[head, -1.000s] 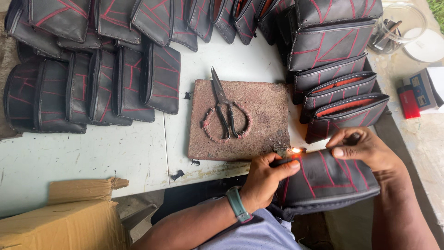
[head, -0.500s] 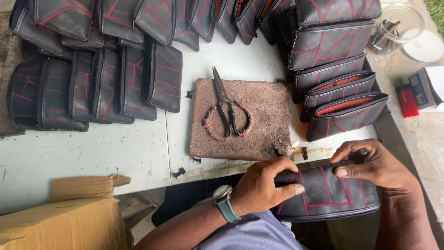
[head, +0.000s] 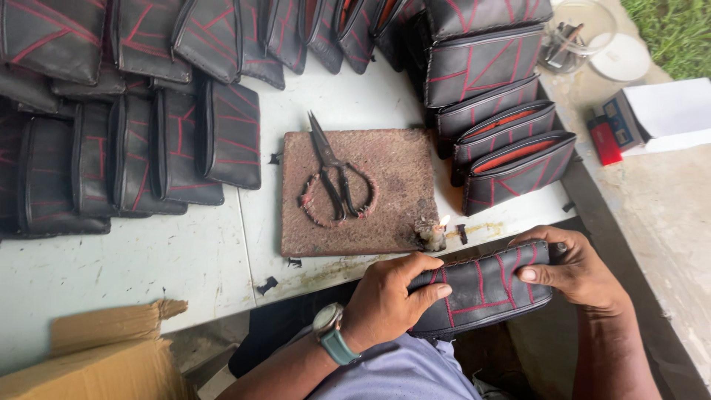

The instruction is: The person uses shears to trim excess material from the edges of a black pouch with red stitching, then uses a lighter to seal the cut edges. The person repeats this process on multiple pouches, stacking the finished items on the table.

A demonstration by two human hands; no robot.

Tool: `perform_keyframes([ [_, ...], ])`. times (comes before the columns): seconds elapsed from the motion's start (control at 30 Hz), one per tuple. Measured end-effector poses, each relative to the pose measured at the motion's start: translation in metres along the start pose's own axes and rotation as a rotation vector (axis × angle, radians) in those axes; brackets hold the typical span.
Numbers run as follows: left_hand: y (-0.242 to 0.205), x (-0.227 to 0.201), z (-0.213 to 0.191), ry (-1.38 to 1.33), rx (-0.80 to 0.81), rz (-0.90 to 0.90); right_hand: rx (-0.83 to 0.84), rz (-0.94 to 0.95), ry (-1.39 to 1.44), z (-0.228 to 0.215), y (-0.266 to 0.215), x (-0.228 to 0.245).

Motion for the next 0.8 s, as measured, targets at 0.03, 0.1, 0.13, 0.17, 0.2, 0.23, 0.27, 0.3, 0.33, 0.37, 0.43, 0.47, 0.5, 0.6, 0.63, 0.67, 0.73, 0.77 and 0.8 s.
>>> perform_keyframes([
  [0.03, 0.001, -0.004, 0.0, 0.069, 0.02, 0.09, 0.001, -0.022, -0.004, -0.001, -0.001, -0.003],
  [0.1, 0.003, -0.005, 0.005, 0.2, 0.162, 0.013, 0.005, -0.066, -0.012, -0.001, -0.004, -0.008],
  [0.13, 0.003, -0.006, 0.007, 0.266, 0.232, -0.025, 0.009, -0.046, -0.017, -0.002, -0.005, -0.01],
  [0.17, 0.003, -0.008, 0.007, 0.286, 0.253, -0.024, 0.016, -0.029, -0.021, -0.001, -0.004, -0.01],
  [0.2, 0.003, -0.011, 0.007, 0.307, 0.275, -0.022, 0.023, -0.011, -0.024, -0.001, -0.004, -0.009],
  [0.23, 0.004, -0.013, 0.008, 0.327, 0.298, -0.021, 0.019, -0.009, -0.02, -0.001, -0.005, -0.007],
  [0.27, 0.005, -0.014, 0.008, 0.334, 0.303, -0.014, 0.014, -0.006, -0.016, 0.0, -0.005, -0.004],
  [0.3, 0.005, -0.016, 0.008, 0.339, 0.31, -0.005, 0.009, -0.003, -0.013, 0.001, -0.005, -0.001],
  [0.33, 0.006, -0.017, 0.008, 0.344, 0.316, 0.004, 0.015, 0.001, -0.003, 0.004, -0.005, 0.003],
  [0.37, 0.007, -0.018, 0.009, 0.346, 0.322, 0.016, 0.019, 0.006, 0.007, 0.006, -0.006, 0.006],
  [0.43, 0.01, -0.019, 0.012, 0.349, 0.336, 0.043, 0.032, -0.029, -0.037, 0.01, -0.006, 0.015],
  [0.47, 0.012, -0.018, 0.014, 0.357, 0.368, 0.004, 0.041, -0.069, -0.092, 0.012, -0.006, 0.02],
  [0.5, 0.014, -0.016, 0.018, 0.365, 0.401, -0.035, 0.048, -0.106, -0.147, 0.014, -0.007, 0.023],
  [0.6, 0.018, -0.017, 0.024, 0.369, 0.434, -0.045, 0.074, -0.026, -0.029, 0.02, -0.008, 0.028],
  [0.63, 0.02, -0.018, 0.026, 0.37, 0.43, -0.03, 0.075, -0.039, -0.052, 0.021, -0.008, 0.03],
  [0.67, 0.021, -0.019, 0.027, 0.367, 0.419, -0.007, 0.075, -0.051, -0.075, 0.022, -0.009, 0.033],
  [0.73, 0.023, -0.023, 0.027, 0.362, 0.397, 0.04, 0.071, -0.071, -0.116, 0.022, -0.01, 0.037],
  [0.77, 0.024, -0.022, 0.028, 0.371, 0.414, 0.018, 0.064, -0.077, -0.133, 0.022, -0.011, 0.039],
  [0.8, 0.026, -0.021, 0.029, 0.379, 0.431, -0.004, 0.057, -0.082, -0.15, 0.02, -0.012, 0.04],
])
Point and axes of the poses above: each hand's wrist, its own y-axis towards the middle knuckle, its own z-axis out of the palm, x = y × z, the point moved 3 cm from there along y, towards the middle knuckle, and after that the axes turned 11 degrees about -y, right-handed, at the moved point
